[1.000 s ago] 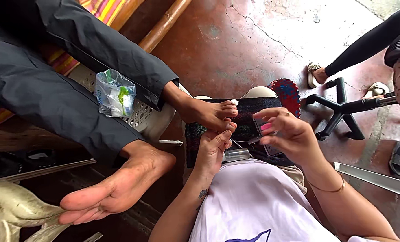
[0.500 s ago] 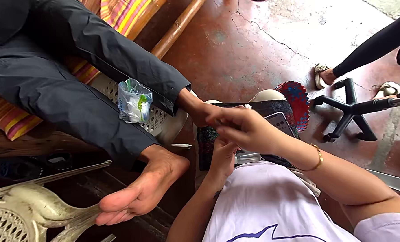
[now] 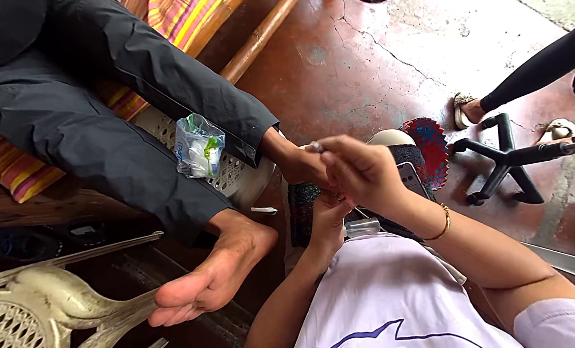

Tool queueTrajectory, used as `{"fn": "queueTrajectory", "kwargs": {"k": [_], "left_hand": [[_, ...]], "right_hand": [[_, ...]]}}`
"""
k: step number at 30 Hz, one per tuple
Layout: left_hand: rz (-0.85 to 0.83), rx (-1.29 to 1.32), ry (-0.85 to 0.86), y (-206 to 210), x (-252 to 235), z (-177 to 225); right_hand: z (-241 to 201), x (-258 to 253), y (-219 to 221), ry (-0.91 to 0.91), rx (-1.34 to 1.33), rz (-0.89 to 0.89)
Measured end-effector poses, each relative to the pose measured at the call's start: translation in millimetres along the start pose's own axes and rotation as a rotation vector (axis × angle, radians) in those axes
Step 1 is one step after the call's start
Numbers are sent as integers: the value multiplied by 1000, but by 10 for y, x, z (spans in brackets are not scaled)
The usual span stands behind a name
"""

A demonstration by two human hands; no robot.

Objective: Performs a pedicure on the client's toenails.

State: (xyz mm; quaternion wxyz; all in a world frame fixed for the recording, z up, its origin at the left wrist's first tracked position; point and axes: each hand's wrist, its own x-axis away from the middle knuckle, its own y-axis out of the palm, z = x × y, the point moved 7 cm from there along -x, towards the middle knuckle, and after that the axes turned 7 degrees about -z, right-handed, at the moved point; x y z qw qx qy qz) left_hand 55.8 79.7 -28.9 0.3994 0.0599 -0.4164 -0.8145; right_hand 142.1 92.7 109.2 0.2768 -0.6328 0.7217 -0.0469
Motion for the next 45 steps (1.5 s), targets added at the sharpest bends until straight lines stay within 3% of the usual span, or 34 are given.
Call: {"fn": "queueTrajectory", "kwargs": {"k": [2,6,12,16,22,45], "left_hand": [[-32,6,-4,1,-6,-6],[-75,-10,8,11,-31,-10],[-102,-59,27,28,-35,-9],[-100,-55,43,24,-32,-8],[-110,-58,65,15,-33,-11],[-137,-97,73,-18,-54,-31]], "right_hand": [[20,13,-75,73,-75,25],[228,483,-140,398,-178,-128],[403,1095,-442,753,-397,-74],[307,1130,-434,663,-217,-114],[197,1015,-338,693,111,-167],[217,856,-292,739,187,-230]]}}
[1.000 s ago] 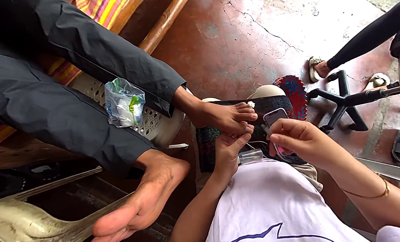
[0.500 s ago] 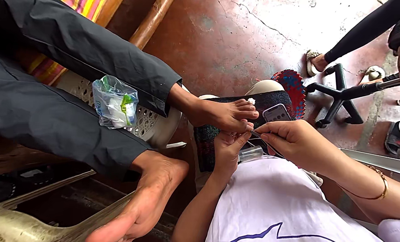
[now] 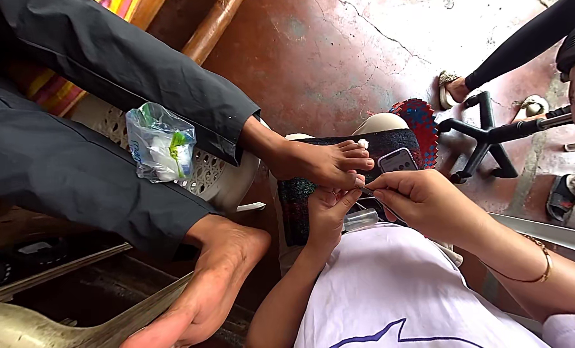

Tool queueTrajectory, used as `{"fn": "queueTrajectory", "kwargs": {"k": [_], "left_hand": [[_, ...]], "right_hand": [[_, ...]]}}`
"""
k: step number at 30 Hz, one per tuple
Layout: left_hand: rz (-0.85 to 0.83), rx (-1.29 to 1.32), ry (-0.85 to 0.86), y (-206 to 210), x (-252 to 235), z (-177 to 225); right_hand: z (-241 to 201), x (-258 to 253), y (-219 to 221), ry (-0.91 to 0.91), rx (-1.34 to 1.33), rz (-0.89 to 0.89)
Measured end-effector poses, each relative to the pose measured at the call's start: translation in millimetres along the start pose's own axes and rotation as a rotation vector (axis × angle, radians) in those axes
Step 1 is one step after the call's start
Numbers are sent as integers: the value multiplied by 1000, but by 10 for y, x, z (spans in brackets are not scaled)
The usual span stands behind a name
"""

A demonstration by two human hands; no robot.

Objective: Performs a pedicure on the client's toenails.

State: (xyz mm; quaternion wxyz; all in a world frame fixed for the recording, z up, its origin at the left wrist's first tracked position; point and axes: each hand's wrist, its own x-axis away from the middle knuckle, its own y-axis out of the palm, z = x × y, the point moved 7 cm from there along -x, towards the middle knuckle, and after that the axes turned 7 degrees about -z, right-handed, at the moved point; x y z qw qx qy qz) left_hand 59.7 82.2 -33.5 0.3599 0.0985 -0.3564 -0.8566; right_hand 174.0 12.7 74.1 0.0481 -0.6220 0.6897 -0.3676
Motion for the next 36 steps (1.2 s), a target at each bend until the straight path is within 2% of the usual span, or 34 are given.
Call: {"fn": "queueTrajectory", "kwargs": {"k": [21,25,30,33,36], "left_hand": [[-5,-28,-4,16,-11,-2],[-9,-4,1,18,-10,-8],[-1,-10,-7,14,-7,-14],[-1,21,-29,25,0,-10],[-6,123,-87,24,4,-44]], "right_hand": [[-57,-23,42,2,64,13],[14,-4,3,5,-100,16],[14,7,27,2,-49,24],[24,48,-19,-57,-257,104],[-65,102,-99,-277,-437,283]]}}
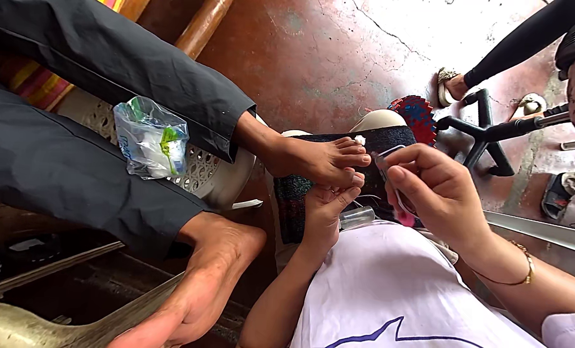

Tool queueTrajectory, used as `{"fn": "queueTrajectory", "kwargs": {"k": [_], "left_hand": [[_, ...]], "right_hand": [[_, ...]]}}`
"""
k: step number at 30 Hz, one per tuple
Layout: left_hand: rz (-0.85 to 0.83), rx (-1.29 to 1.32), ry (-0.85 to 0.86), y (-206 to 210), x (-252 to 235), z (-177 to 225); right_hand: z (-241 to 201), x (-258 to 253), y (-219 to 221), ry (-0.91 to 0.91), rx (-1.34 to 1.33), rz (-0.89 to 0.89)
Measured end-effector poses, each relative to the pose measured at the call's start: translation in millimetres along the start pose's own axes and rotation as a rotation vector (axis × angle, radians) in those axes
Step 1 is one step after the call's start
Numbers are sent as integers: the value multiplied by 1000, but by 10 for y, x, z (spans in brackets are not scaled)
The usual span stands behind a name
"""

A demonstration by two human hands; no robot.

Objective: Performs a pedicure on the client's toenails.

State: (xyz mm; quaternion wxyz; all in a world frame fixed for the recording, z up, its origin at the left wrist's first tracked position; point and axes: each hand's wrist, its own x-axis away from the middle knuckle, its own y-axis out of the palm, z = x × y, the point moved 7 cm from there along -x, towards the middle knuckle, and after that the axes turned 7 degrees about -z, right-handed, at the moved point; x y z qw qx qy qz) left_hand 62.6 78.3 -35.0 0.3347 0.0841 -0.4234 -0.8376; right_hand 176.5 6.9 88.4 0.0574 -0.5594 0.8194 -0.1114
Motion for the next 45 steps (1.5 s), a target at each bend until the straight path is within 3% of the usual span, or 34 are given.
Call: {"fn": "queueTrajectory", "kwargs": {"k": [3,5,9,11,14,16,19,23,27,31,33,36,39,45], "left_hand": [[-68,104,-151,93,24,-60],[-211,-27,-228,239,73,-76],[-413,-301,-145,483,150,-50],[-296,-283,-220,475,157,-95],[-124,-189,-343,375,190,-190],[-111,-240,-357,348,221,-163],[-216,-460,-373,481,292,-160],[-306,-590,-351,620,383,-188],[-244,-497,-380,583,424,-156],[-264,-403,-393,636,451,-145],[-221,-353,-307,604,413,-69],[-196,-175,-181,580,311,39],[-194,-48,-203,660,231,40],[-163,-151,-141,611,141,87]], "right_hand": [[-64,6,44,-219,-38,96],[-53,83,-26,-319,96,190],[302,293,-108,-247,261,243],[495,346,-50,-175,287,202],[458,306,-225,-224,328,203],[329,230,-389,-218,114,232],[335,21,-191,-40,-434,30],[294,-144,-187,-263,-195,131],[262,-130,-64,-207,-308,13],[237,-98,-329,-320,-131,172],[201,-76,-372,-288,-95,85],[329,-63,-342,-99,59,-253],[505,-1,-174,38,-155,-568],[378,25,-330,-35,-431,-541]]}}
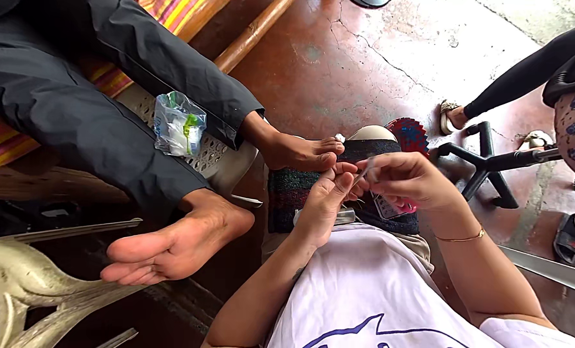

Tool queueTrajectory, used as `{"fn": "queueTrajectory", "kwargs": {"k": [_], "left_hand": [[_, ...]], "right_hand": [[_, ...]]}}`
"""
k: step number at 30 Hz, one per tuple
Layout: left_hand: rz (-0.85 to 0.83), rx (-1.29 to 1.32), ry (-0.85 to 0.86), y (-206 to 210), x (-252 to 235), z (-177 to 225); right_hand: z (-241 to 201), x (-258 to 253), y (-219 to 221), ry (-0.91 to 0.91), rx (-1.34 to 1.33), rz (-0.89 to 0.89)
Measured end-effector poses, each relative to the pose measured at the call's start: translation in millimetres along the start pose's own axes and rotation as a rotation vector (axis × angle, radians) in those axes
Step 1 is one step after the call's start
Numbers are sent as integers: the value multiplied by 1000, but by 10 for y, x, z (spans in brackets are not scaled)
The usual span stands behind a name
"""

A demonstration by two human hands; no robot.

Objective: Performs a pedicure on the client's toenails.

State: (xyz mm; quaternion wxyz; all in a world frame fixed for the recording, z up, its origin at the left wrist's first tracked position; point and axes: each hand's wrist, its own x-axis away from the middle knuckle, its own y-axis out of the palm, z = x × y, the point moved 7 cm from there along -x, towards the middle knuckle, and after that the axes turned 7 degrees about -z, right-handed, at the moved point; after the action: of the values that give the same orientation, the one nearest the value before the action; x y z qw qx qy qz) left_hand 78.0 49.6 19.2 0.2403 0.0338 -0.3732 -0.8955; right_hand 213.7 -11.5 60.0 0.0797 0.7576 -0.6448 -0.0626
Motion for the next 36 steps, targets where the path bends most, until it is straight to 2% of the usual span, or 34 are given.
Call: {"fn": "queueTrajectory", "kwargs": {"k": [3,5,7,9,12,14,17,19,21,25,27,30,31,32,33,36], "left_hand": [[31,136,-33,-116,-29,-30],[136,297,-31,-164,-25,-57],[255,382,-32,-194,6,-87],[335,409,-21,-226,39,-106],[404,350,68,-296,84,-95],[406,263,135,-325,96,-84],[389,201,156,-391,107,-118],[373,203,169,-401,108,-119],[377,208,180,-413,105,-123],[303,158,175,-415,87,-101],[264,134,189,-415,81,-95],[248,86,212,-424,95,-94],[250,77,212,-426,98,-95],[254,71,209,-429,98,-101],[258,69,205,-430,97,-106],[275,54,192,-439,102,-115]], "right_hand": [[-204,32,-188,-202,-121,64],[-338,-35,-312,-307,-114,140],[-442,-193,-350,-355,-102,134],[-523,-429,-185,-355,-63,47],[-439,-862,318,-234,-30,-129],[-355,-1124,598,-182,207,-239],[-451,-1373,678,-332,649,-154],[-471,-1424,691,-366,589,-154],[-370,-1439,735,-279,477,-210],[-493,-1510,634,-306,809,-205],[-633,-1593,563,-148,803,-377],[-551,-1625,381,234,734,-749],[-352,-1665,208,241,652,-862],[-45,-1738,-41,92,497,-953],[197,-1818,-251,41,477,-1035],[476,-1996,-469,68,621,-1138]]}}
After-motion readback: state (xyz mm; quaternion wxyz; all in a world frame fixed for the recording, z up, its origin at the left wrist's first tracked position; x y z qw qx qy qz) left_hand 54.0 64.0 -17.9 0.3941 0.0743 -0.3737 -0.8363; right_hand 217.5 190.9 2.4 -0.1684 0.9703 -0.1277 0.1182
